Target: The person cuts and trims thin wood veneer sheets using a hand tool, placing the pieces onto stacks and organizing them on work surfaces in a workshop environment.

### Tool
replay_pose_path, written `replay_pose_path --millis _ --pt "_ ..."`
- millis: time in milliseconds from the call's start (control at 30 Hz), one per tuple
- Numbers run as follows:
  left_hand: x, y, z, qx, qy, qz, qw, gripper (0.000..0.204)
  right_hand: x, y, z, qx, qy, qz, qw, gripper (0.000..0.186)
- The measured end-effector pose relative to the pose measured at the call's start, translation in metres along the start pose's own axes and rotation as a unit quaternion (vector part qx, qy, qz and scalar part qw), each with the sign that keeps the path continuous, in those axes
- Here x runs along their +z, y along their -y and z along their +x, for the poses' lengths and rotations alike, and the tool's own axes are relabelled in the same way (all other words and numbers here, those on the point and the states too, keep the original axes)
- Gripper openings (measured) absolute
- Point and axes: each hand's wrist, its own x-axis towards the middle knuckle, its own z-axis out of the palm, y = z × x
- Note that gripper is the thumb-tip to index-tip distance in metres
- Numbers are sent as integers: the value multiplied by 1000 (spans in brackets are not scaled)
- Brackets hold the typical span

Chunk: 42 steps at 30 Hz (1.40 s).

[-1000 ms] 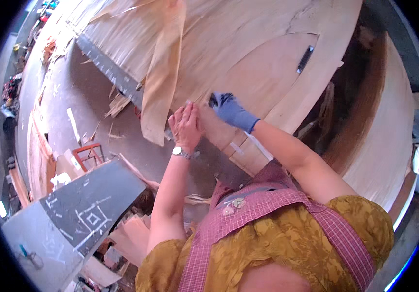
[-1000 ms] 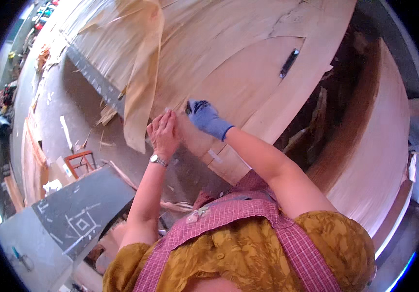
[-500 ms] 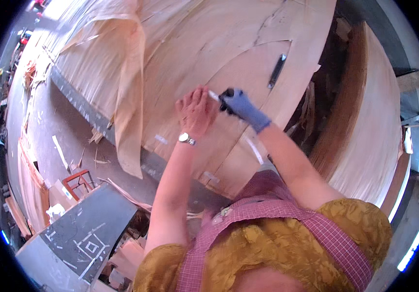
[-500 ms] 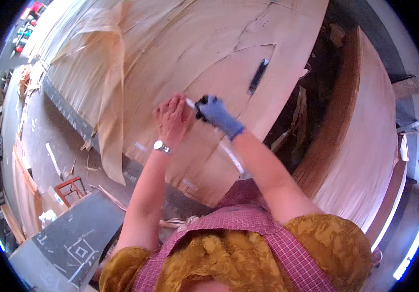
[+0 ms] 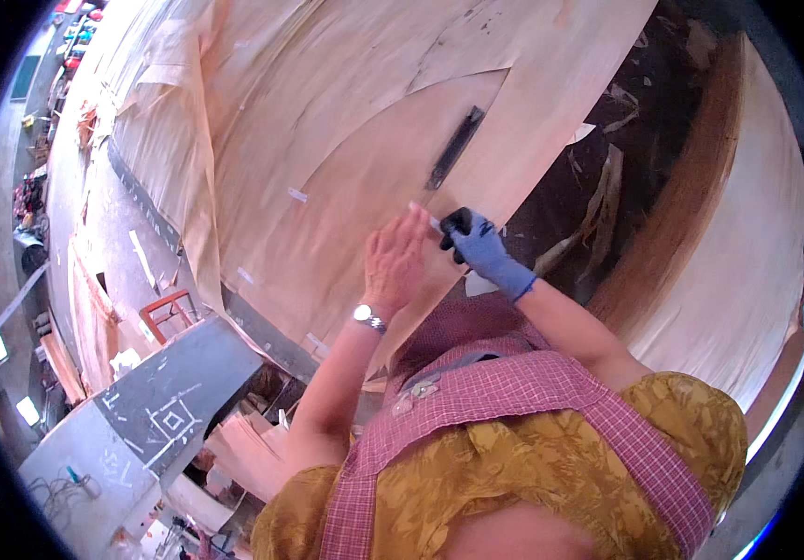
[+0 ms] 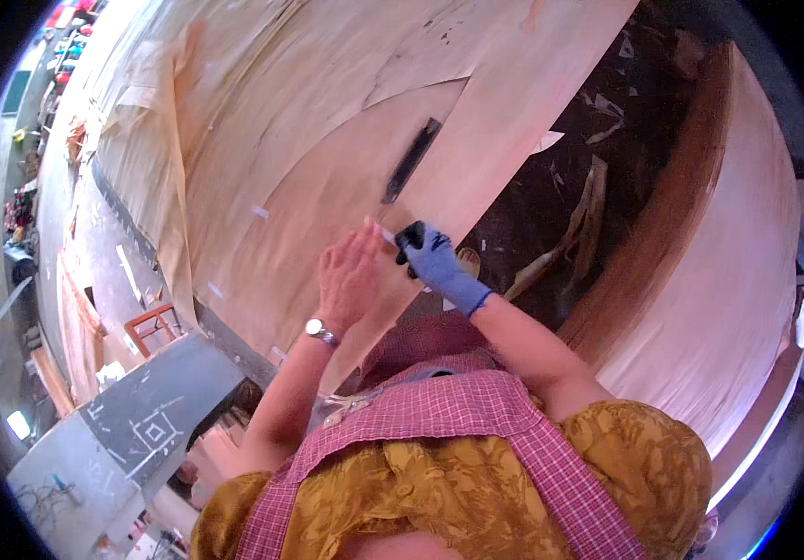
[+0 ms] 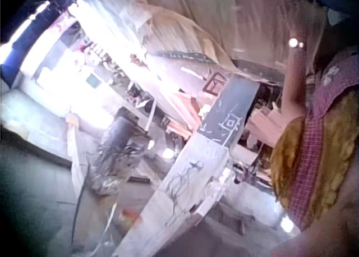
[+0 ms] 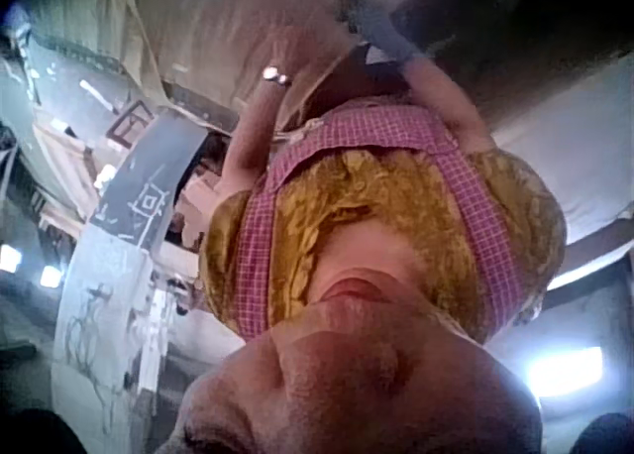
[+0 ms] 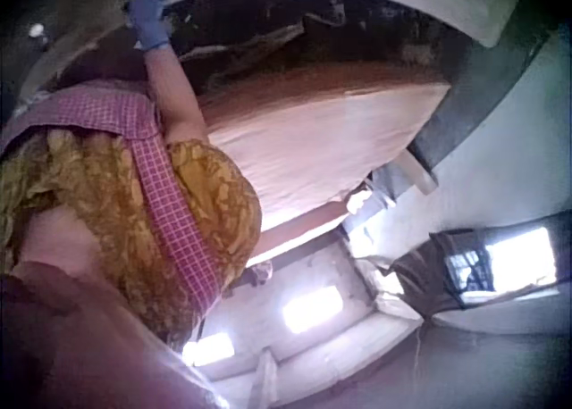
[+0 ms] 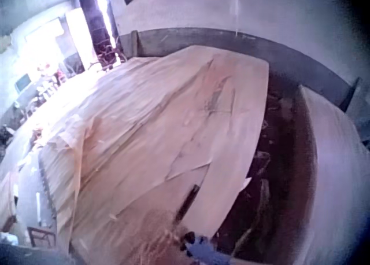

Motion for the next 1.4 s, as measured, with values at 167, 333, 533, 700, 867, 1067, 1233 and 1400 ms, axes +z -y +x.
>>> replay_pose_path --millis 167,333,533,700,867,1067,1233,1400 --pt "31 -21 3 -23 -4 54 998 62 -40 -12 23 -152 25 -264 952 21" --pt "7 -23 22 -27 68 15 997 55 -133 45 92 -251 -98 -137 953 14" --pt "12 -51 182 -62 -121 -50 989 64 -182 112 178 -137 -88 31 986 23" --pt "46 -73 274 5 -78 -57 995 70 -199 98 207 -111 -130 -181 968 32" --pt "73 -77 269 -1 2 61 998 77 -235 95 160 -203 -94 -437 871 30" --pt "71 -80 271 -24 -1 39 999 69 -239 169 179 -193 -124 -591 774 19" --pt "43 -57 248 -86 -96 -178 975 41 -165 193 210 -117 155 -131 972 14" --pt "24 -23 217 -286 -196 -72 935 44 -92 154 226 -35 230 -172 957 20"
